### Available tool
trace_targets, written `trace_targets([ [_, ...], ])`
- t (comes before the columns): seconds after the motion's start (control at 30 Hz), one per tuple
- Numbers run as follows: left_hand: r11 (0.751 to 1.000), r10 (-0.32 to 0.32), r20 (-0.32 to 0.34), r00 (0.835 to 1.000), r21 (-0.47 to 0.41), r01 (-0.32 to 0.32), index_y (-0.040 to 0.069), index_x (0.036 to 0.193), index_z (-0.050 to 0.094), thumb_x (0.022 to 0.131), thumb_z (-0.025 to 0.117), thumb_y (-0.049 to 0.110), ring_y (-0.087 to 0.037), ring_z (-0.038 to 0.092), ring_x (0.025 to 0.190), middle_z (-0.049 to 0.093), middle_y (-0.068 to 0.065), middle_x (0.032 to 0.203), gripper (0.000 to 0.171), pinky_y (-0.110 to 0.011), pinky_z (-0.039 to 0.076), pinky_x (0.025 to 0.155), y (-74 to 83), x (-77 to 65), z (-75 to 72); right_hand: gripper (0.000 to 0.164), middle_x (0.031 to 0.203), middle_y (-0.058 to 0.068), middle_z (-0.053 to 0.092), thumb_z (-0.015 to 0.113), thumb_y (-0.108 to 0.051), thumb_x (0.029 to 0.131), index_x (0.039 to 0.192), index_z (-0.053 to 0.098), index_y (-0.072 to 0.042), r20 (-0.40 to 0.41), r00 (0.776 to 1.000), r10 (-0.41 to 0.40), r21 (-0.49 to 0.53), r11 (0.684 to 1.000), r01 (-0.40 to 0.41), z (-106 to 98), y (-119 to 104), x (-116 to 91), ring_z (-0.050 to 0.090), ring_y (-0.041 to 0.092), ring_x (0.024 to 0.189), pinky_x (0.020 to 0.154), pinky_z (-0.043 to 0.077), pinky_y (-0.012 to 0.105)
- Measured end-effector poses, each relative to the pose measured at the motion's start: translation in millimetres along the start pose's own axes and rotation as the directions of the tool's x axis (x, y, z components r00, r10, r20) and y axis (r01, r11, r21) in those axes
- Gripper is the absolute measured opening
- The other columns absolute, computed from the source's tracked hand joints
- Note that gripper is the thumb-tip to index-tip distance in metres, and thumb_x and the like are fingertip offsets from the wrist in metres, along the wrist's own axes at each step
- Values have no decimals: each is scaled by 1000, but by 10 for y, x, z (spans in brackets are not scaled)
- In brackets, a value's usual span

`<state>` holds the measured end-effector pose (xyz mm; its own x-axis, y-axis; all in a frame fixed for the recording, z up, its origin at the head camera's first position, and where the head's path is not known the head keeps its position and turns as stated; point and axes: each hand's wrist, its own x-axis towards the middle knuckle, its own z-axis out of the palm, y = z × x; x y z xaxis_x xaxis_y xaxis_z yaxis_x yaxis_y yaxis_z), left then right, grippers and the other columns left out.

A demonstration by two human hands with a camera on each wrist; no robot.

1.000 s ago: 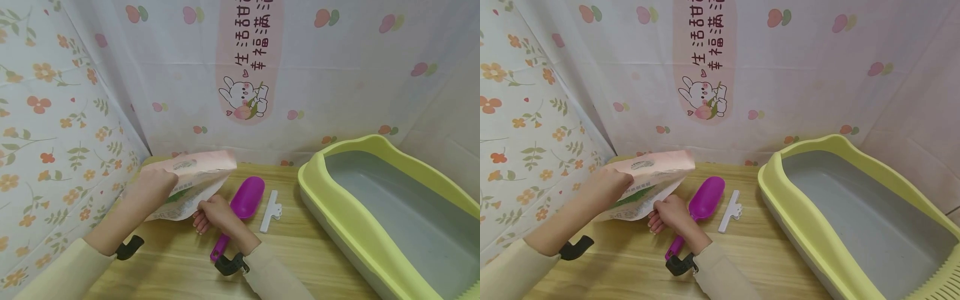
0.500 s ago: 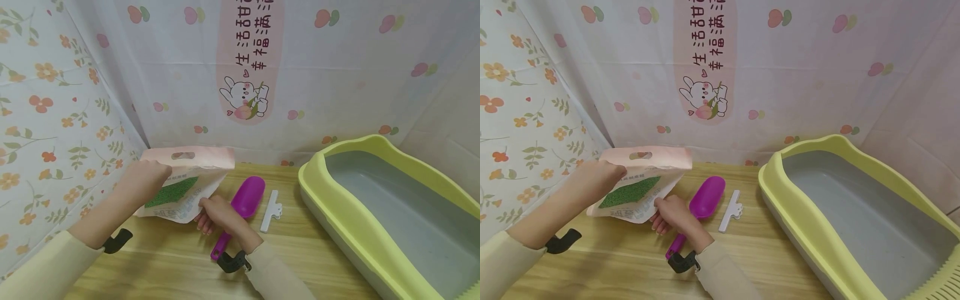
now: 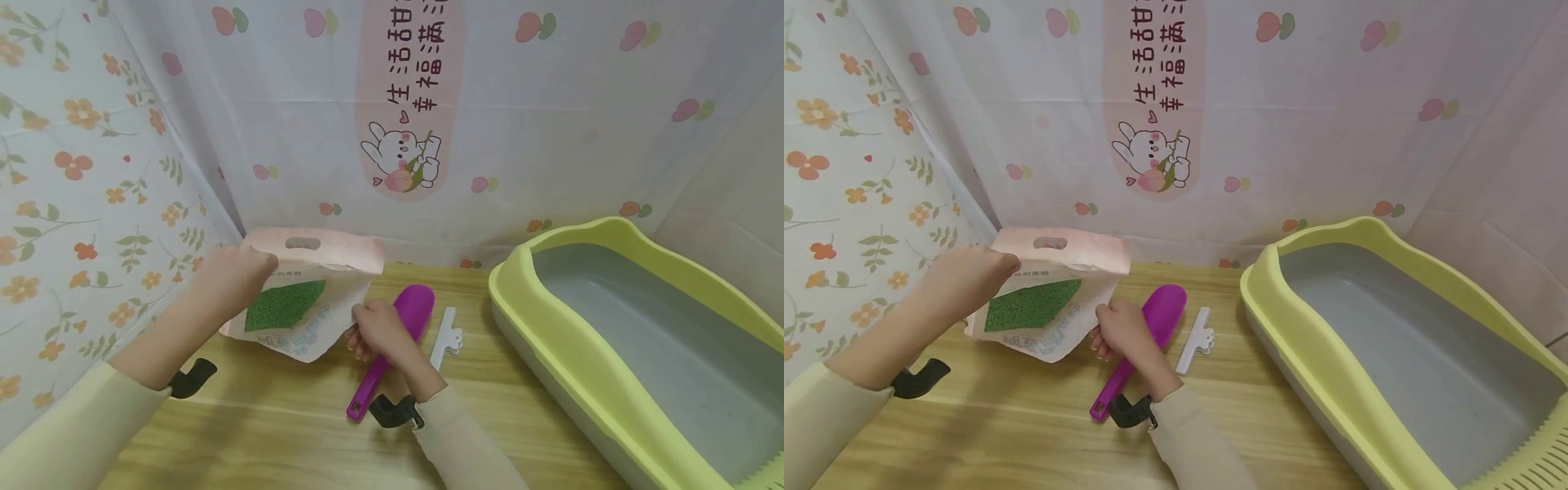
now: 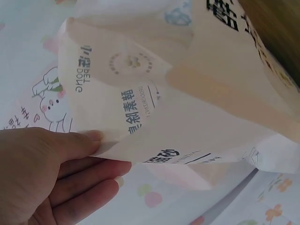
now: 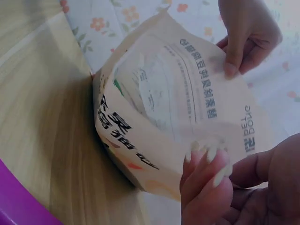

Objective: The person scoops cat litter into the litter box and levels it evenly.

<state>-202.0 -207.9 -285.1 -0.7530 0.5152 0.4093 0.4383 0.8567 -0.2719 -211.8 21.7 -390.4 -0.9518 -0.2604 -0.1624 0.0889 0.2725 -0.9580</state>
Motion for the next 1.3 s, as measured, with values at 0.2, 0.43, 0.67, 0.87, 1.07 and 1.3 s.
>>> trace_targets([
  [0.2, 999, -33, -23, 999, -15, 33, 7, 64, 52, 87, 58, -14, -14, 28, 50, 38, -1, 53, 32, -27, 24, 43, -83, 28, -91, 39, 52, 2, 57, 39, -15, 97, 68, 62, -3, 55, 998, 22, -83, 996, -17, -53, 7, -7, 50, 10, 39, 38, 43, 20],
  [0.43, 997, -74, -51, 996, 2, 74, 9, 62, 48, 91, 58, -10, -14, 22, 53, 26, 2, 54, 36, -28, 19, 45, -186, 27, -216, 41, 51, 2, 56, 39, -13, 96, 76, 67, 9, 121, 992, 35, -118, 993, -21, -88, -37, -35, 49, 10, 38, 37, 41, 19],
  [0.67, 993, -116, -100, 988, -48, 111, 8, 68, 59, 95, 63, 2, -16, 28, 51, 33, 0, 50, 28, -29, 24, 44, -276, 23, -261, 41, 51, 1, 57, 39, -15, 96, 73, 67, 5, 128, 991, 32, -141, 990, -14, -98, -61, -53, 50, 11, 38, 37, 41, 20],
  [0.87, 995, -99, -151, 984, -31, 95, 12, 58, 45, 94, 63, 1, -14, 24, 53, 27, 2, 51, 42, -29, 20, 46, -207, 25, -222, 39, 66, 11, 69, 48, -28, 98, 81, 72, -2, 49, 997, -63, -330, 941, 76, -188, -76, -65, 54, 13, 42, 41, 44, 23],
  [1.07, 992, -123, -96, 988, -48, 119, 14, 58, 38, 94, 58, -5, -14, 21, 55, 23, 3, 55, 45, -28, 20, 46, -106, -11, -225, 34, 78, 7, 72, 58, -40, 97, 96, 73, -9, -100, 958, -268, -422, 883, 203, -286, -123, -36, 58, 11, 56, 52, 46, 25],
  [1.3, 993, -114, -145, 983, -44, 109, 14, 58, 32, 95, 57, -3, -12, 19, 54, 20, 4, 55, 48, -26, 18, 44, -28, -73, -202, 29, 91, 8, 75, 65, -35, 97, 107, 71, -9, -192, 877, -440, -441, 837, 323, -300, -141, -2, 63, 12, 62, 54, 51, 25],
])
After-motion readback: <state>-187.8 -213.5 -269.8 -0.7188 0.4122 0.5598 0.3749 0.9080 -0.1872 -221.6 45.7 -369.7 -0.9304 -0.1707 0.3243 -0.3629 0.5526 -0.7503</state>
